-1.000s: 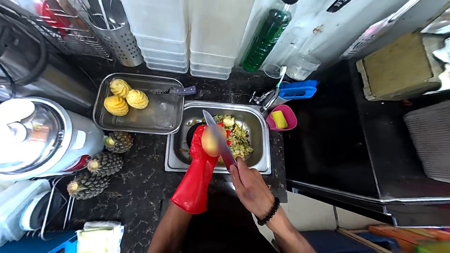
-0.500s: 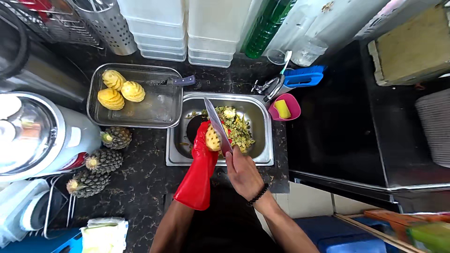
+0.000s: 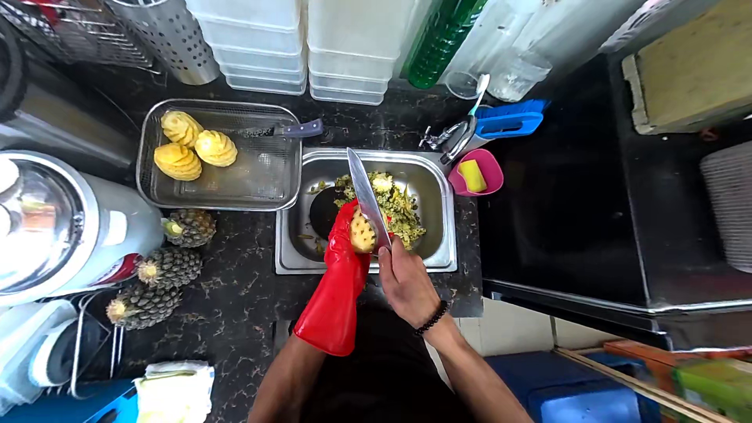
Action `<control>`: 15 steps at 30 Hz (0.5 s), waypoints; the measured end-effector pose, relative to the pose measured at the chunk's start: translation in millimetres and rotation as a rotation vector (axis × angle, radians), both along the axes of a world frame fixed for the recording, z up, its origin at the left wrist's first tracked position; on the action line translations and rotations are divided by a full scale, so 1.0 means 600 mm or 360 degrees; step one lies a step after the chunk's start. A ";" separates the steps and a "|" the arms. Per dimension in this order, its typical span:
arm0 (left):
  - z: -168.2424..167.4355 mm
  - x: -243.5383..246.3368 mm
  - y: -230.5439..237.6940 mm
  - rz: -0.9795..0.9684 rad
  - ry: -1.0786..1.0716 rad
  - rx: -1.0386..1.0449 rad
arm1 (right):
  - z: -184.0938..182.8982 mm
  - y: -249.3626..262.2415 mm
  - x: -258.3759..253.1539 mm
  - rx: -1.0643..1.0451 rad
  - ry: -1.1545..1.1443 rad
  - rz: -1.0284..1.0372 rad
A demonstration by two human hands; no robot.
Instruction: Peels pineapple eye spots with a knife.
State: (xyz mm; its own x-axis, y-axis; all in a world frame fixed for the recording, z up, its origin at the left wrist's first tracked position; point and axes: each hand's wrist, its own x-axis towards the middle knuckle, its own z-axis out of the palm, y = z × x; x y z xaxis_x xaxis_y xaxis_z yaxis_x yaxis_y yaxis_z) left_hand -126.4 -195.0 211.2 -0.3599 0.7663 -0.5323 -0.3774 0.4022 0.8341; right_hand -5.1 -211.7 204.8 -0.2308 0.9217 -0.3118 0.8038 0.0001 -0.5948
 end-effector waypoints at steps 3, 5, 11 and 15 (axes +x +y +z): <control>-0.039 0.001 -0.029 0.0010 -0.0179 -0.0022 | 0.008 0.005 0.010 -0.0113 0.0077 0.0032; -0.021 0.000 -0.005 0.0097 -0.0385 0.0058 | -0.005 -0.009 0.008 0.0096 0.0122 -0.0019; -0.069 0.006 -0.002 0.0168 -0.0731 0.0373 | -0.013 -0.024 -0.004 0.0494 0.0120 -0.0054; -0.078 0.018 0.004 0.0227 -0.0909 0.0440 | -0.019 -0.034 -0.003 0.0739 0.0110 -0.0094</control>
State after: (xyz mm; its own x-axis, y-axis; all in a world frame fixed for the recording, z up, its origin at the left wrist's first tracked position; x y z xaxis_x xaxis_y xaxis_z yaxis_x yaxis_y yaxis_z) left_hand -115.6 -192.9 164.1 -0.1868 0.8680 -0.4601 -0.8258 0.1149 0.5521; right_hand -6.9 -232.2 193.4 -0.1792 0.9722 0.1506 0.7692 0.2339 -0.5947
